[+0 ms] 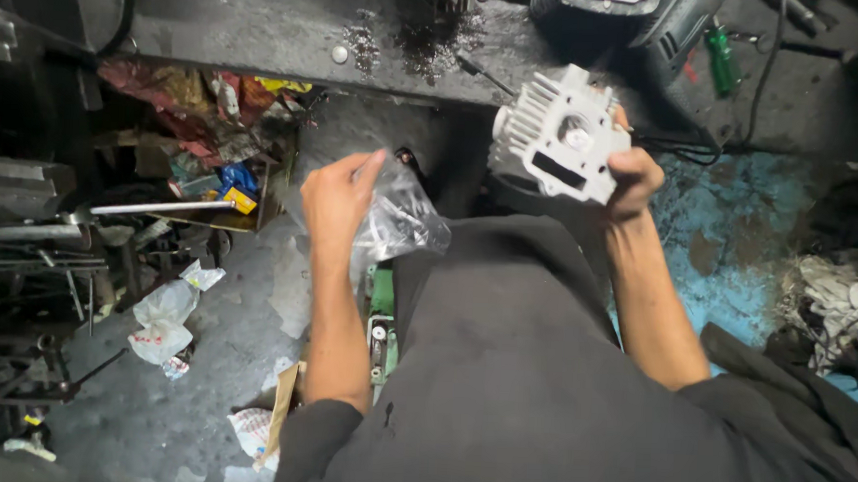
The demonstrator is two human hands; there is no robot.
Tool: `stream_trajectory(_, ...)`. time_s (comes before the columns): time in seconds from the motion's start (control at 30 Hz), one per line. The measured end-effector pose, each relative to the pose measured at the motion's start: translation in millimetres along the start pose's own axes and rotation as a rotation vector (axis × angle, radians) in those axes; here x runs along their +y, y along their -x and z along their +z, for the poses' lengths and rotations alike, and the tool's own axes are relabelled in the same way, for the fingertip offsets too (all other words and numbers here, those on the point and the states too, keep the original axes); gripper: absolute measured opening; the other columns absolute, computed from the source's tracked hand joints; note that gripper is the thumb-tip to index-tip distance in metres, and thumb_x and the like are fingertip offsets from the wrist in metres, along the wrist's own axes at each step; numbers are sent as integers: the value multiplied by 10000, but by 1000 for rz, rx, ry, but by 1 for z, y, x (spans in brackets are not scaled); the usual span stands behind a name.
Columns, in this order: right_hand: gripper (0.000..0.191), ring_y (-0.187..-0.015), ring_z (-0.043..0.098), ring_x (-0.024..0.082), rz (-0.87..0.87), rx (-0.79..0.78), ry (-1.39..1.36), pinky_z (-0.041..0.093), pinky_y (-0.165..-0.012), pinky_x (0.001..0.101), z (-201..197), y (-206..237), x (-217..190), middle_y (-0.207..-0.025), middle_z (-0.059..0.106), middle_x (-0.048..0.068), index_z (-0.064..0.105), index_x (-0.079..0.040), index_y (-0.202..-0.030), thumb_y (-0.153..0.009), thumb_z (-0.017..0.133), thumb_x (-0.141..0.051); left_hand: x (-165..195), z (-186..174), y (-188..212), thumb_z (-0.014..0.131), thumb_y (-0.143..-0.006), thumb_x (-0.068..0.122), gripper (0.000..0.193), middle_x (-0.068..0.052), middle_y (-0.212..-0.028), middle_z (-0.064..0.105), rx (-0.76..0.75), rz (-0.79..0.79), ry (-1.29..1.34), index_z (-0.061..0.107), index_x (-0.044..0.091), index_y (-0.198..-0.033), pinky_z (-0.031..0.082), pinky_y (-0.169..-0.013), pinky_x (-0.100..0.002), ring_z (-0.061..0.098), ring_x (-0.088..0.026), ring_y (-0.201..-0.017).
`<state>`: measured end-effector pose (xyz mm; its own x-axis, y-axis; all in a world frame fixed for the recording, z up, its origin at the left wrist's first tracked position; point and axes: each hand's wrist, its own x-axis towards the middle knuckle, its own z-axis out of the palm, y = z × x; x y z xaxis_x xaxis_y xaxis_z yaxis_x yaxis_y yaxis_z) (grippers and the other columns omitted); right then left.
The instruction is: The person wipes motorcycle cylinder heads and related engine parts with a striped cloth, rubbing the machined surfaces and fins, and presses a small component into one cylinder head by hand. They then place a cleaned cylinder head into a clear plastic bag and wrap it.
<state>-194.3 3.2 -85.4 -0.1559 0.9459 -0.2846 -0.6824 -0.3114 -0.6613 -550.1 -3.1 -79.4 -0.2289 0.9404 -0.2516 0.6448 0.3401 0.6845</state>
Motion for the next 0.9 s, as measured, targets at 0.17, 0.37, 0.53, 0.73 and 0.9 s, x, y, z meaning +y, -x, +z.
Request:
stream_trajectory(0.17, 881, -1362, 558, 350, 38, 2, -10, 444, -1237, 483, 31, 38, -18, -1446, 556, 184, 469, -34, -1476, -659, 750, -203, 43, 15, -21, 635, -972, 539, 403, -210, -761, 696, 20, 154, -49, 829, 185, -979, 536, -681, -513, 671, -455, -780)
stream_trajectory(0.37, 978, -1306, 560, 346, 55, 15, 308, 423, -1192, 434, 42, 58, -27, -1388, 570, 206, 453, -15, -1515, -579, 657, -213, 101, 18, -28, 632, -954, 538, 385, -205, -713, 692, 25, 256, -19, 828, 208, -988, 542, -663, -505, 684, -436, -733)
stream_trajectory(0.53, 1009, -1292, 564, 326, 8, 63, 386, 416, -1177, 410, 30, 57, -15, -1367, 592, 186, 438, -15, -1523, -566, 627, -271, 136, 32, -4, 657, -951, 504, 342, -181, -691, 697, -198, 614, -28, 826, 223, -1048, 543, -608, -492, 687, -401, -663)
stream_trajectory(0.73, 962, -1271, 560, 293, -151, 73, 362, 434, -1154, 403, 23, 52, -7, -1341, 577, 147, 439, -19, -1528, -629, 678, -264, 168, 57, 28, 646, -978, 390, 352, -149, -570, 648, 26, 819, -289, 804, 132, -1158, 476, -421, -479, 648, -355, -496)
stream_trajectory(0.9, 918, -1328, 532, 273, -236, -8, 285, 430, -1185, 407, 25, 49, -1, -1405, 530, 123, 401, -28, -1568, -730, 711, -240, 200, 66, 6, 693, -1022, 378, 256, -140, -623, 657, 176, 879, -274, 807, 172, -922, 495, -480, -456, 657, -345, -549)
